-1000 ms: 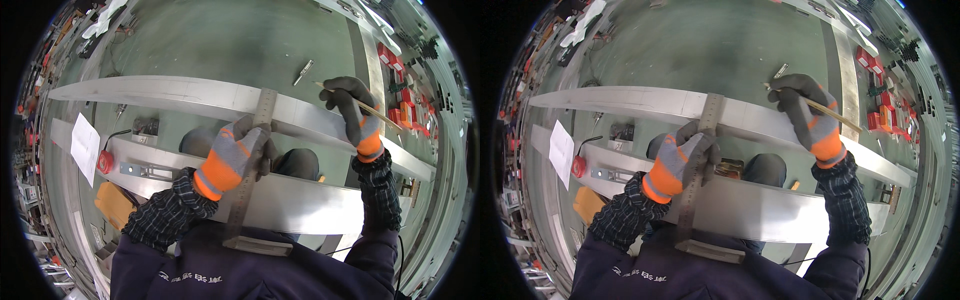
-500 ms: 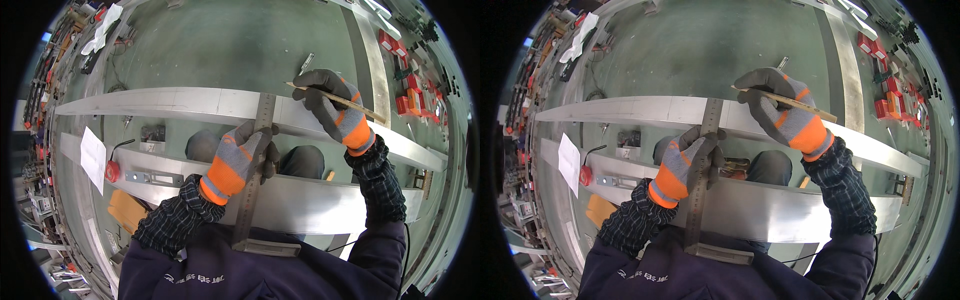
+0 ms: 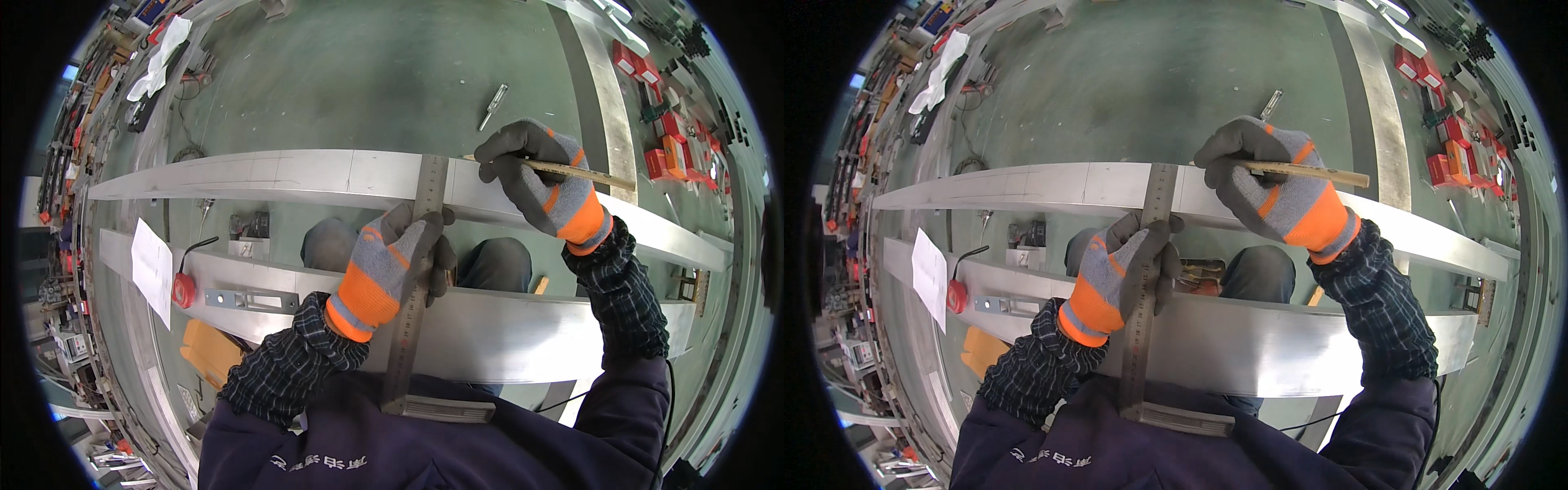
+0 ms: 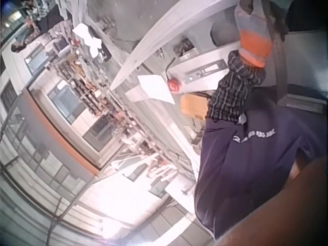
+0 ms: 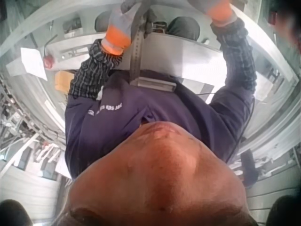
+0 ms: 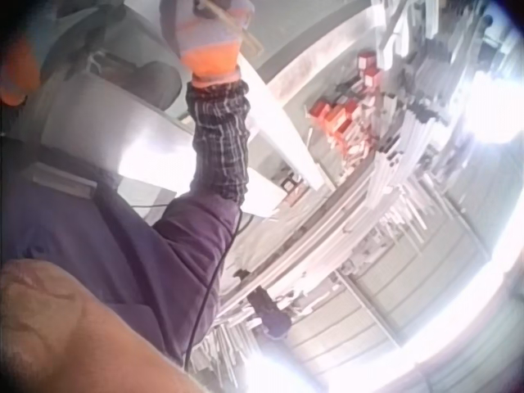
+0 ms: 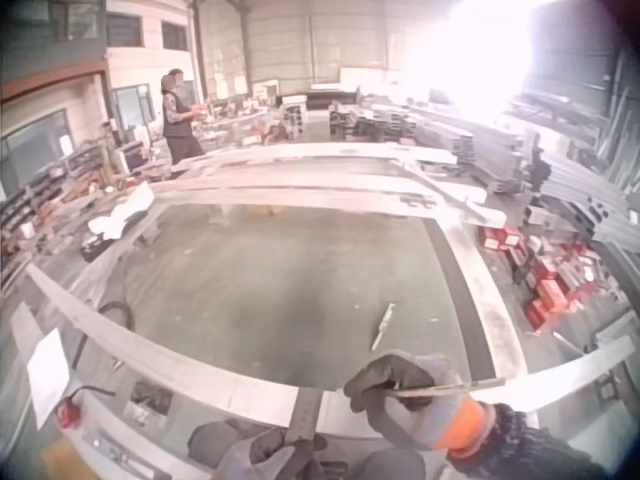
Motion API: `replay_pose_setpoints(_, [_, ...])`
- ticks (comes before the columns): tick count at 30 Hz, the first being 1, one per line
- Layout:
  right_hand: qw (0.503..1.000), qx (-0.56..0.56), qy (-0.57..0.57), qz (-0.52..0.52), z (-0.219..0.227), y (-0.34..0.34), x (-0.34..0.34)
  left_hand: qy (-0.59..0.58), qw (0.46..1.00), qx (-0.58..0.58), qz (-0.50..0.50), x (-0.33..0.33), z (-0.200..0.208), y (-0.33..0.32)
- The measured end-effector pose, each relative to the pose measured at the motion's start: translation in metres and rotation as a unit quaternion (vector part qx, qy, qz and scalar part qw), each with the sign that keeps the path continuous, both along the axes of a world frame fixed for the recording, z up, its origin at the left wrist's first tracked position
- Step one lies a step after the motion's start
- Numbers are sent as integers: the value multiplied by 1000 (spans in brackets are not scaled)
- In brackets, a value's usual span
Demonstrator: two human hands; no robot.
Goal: The person measures and marks a long aluminum profile using a metal square and a pencil. They repeatedly align the square at different positions along the profile and draw perpendicular lines. The person then picks up a handheld power tool from a nearby box.
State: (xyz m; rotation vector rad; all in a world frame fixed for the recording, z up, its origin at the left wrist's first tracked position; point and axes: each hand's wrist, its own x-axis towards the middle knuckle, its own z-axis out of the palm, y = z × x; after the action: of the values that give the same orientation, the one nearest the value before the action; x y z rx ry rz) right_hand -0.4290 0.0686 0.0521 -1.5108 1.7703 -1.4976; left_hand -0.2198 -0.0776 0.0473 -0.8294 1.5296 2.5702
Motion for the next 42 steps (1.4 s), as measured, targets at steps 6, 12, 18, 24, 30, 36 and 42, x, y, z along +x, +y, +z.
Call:
replay_pose_setpoints(6, [1000,9,0,7,0,-1,1,-7,1000,15,12,0,2,2])
replay_pose_setpoints(12, [1000,16,-13,8,-2,-1,1,-13,1000,22,11,-1,1,2])
replay_pose_setpoints(18, [1000,12,-1,13,0,-1,0,-4,999,31,11,0,0,2])
replay_pose_setpoints(24, [999,-14,9,28,-6,-3,-3,-5,999,37,12,0,-1,2])
replay_pose_setpoints(30, [1000,6,11,14,-6,-3,-1,-9,1000,29,8,-1,0,2])
replay_pose_setpoints(36, [998,-25,44,32,-11,-6,-3,-4,1000,28,8,0,-1,1])
replay_pose_setpoints(42, [999,22,10,47,-6,-1,-5,-5,1000,22,8,0,-3,1])
